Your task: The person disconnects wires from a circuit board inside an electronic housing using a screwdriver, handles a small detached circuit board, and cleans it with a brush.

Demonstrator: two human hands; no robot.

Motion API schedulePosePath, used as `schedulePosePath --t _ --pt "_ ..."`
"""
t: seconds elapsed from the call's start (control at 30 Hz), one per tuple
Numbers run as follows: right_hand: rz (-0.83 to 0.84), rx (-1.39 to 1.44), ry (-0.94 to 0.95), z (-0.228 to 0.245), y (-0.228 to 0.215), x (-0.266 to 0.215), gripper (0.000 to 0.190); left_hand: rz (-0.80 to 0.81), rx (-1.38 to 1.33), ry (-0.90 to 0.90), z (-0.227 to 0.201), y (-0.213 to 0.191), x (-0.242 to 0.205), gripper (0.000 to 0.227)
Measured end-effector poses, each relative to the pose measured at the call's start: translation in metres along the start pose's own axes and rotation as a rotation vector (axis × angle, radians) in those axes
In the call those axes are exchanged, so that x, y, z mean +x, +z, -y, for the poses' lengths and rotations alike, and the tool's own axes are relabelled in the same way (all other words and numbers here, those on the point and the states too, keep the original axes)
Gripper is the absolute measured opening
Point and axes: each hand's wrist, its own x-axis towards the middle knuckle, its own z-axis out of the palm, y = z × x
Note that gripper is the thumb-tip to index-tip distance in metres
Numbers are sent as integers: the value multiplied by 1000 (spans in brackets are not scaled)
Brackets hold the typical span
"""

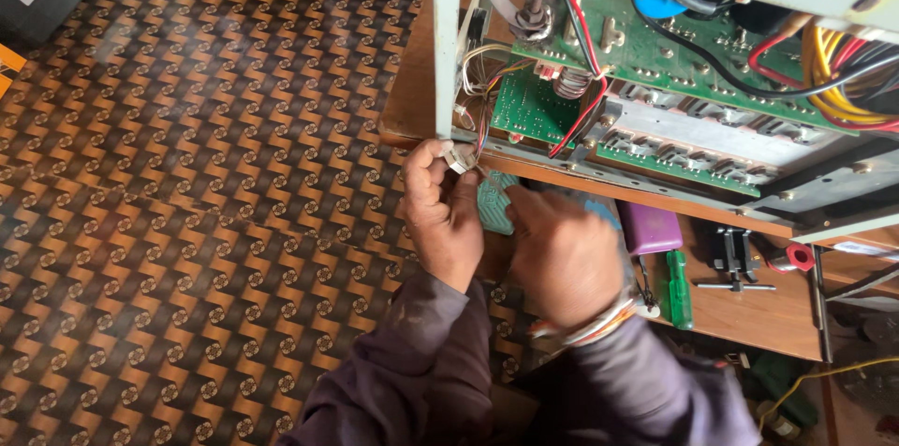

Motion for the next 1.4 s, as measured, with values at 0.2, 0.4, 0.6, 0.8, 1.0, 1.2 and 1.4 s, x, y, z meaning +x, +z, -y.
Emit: schedulePosePath --t 0.2,0.4,0.6,0.8,1.0,1.2,1.4 --pt "313 137 -177 -32 -31 56 12 74 105 4 -4 -4 2 46" --pt "360 -4 -86 -15 -28 49 10 10 162 65 2 2 0 48" --pt "61 -39 0 7 0 3 17 -50 78 53 5 9 -4 46" --pt "-98 27 110 23 18 -13 27 -68 -13 -39 4 11 -6 45" --pt "-119 81 147 16 26 -20 21 -70 -154 -73 2 11 -7 45" --pt "-47 566 305 -7 18 -18 20 0 -267 -149 -5 4 -5 44" --pt "60 862 451 0 26 14 22 2 -271 -165 -2 -9 3 42"
